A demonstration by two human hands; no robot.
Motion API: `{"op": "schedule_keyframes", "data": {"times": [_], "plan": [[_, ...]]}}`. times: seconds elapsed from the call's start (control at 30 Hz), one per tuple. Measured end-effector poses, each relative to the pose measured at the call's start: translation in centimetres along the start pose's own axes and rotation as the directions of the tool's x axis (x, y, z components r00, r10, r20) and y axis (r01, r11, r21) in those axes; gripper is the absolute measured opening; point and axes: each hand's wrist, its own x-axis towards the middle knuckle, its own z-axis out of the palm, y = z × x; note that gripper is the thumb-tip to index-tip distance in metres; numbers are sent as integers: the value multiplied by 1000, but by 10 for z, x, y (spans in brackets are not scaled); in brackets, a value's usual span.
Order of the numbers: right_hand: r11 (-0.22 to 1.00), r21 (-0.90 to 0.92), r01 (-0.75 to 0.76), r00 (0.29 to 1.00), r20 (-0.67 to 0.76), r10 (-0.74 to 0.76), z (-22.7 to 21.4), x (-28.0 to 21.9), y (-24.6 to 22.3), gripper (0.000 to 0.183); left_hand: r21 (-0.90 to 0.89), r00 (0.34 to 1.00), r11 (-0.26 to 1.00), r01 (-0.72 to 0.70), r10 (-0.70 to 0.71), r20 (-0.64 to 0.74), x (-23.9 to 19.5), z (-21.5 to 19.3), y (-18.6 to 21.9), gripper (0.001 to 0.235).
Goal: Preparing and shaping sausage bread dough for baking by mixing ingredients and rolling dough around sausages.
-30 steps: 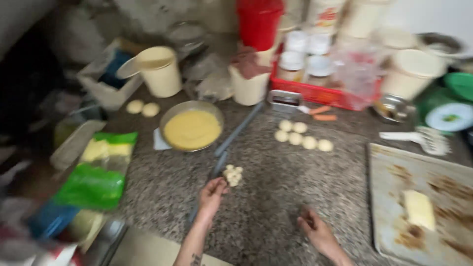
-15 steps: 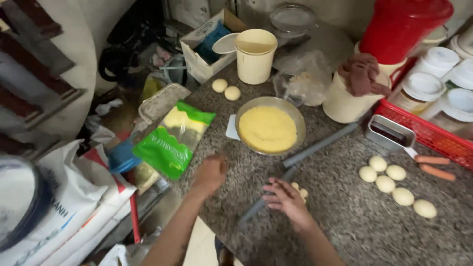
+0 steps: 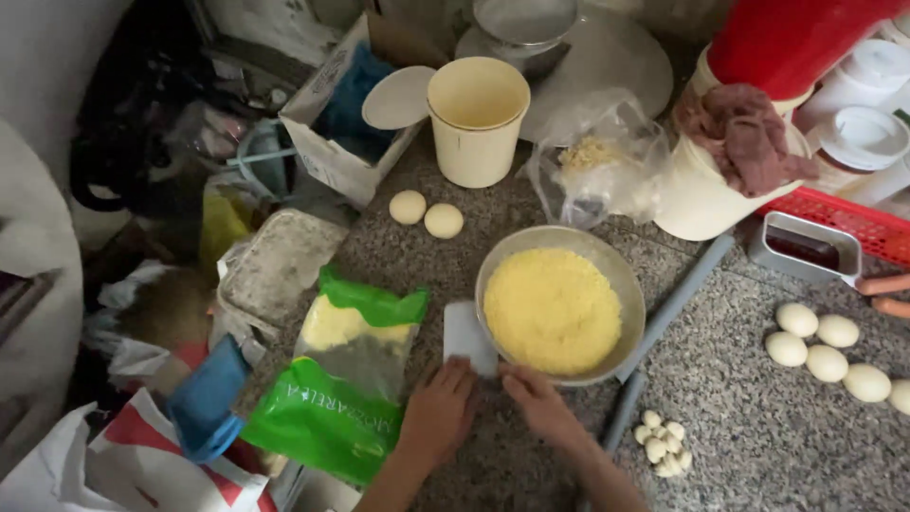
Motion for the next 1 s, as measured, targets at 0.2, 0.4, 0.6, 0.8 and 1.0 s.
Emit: {"op": "schedule_keyframes", "data": {"times": [0.2, 0.4, 0.6, 0.8, 1.0], "plan": [[980, -200, -12, 998, -68, -1, 30, -2, 5, 37, -425, 807, 822, 378, -518, -284, -11, 5, 5, 33], [895, -446, 0, 986, -149, -74, 37, -18, -35, 43, -462, 584, 532, 709, -811, -37, 28, 30, -5, 64], [939, -280, -200, 973, 58, 224, 28, -36, -90, 39, -446, 770, 701, 557, -636, -39, 44, -54, -20, 27], [960, -275, 57, 998, -3, -61, 26, 14, -189, 38, -737, 625, 507, 447, -766, -148, 102, -76, -93, 22], [781, -556, 284, 940, 1, -341, 34, 140, -222, 48, -709, 444, 198, 677, -878, 179, 151, 5, -118, 38]]}}
